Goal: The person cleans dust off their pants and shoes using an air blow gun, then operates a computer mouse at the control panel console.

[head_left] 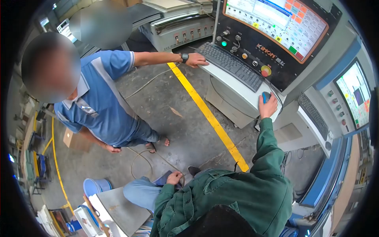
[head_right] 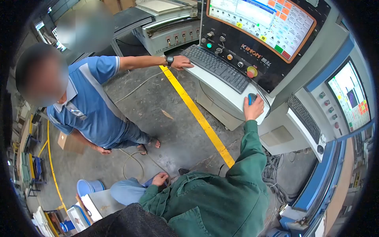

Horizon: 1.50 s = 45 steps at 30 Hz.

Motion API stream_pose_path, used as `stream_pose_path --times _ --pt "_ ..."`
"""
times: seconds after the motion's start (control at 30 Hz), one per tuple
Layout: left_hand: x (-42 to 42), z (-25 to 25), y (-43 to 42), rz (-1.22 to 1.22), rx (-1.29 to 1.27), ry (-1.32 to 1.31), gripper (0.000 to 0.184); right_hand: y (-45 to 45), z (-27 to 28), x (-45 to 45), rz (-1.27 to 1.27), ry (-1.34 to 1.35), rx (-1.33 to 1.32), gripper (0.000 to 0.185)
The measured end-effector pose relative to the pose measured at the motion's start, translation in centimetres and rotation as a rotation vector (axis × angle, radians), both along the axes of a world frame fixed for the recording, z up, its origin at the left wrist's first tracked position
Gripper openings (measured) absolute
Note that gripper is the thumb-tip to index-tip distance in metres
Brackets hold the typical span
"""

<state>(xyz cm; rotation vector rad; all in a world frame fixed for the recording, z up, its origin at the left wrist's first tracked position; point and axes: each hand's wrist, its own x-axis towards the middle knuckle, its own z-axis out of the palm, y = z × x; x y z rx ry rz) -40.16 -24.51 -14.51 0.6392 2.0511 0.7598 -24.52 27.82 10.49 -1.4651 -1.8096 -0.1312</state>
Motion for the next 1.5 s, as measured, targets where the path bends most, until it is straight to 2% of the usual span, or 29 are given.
stream_pose_path --times 0.1,0.23,0.33,0.5,0.6,1.23,1.5 --pt "0.0 -0.4 0.3 -0.110 -0.049 -0.058 0.041 0.3 -0.4 0.0 0.024 -0.034 -0.010 0.050" --pt "0.1 -0.2 0.5 -0.083 -0.113 -0.107 0.040 -0.1 -0.7 0.1 0.078 -0.034 0.009 0.042" --pt "0.0 -1.8 0.6 -0.074 -0.064 -0.043 0.036 -0.4 -0.6 0.0 0.106 -0.034 0.018 0.039" --pt "0.0 -1.6 1.5 -0.037 -0.084 -0.104 0.036 -0.5 -0.6 -0.1 0.106 -0.032 0.032 0.038" --pt "0.1 1.5 2.5 -0.048 -0.090 -0.077 0.037 -0.6 -0.6 -0.2 0.089 -0.034 0.032 0.037" --pt "0.6 -0.7 1.7 -0.062 -0.070 0.012 0.041 -0.2 -0.9 -0.3 0.064 -0.045 0.018 0.039" --pt "0.5 0.2 1.4 -0.069 -0.097 -0.006 0.039 -0.6 -0.6 -0.5 0.050 -0.045 0.005 0.037"
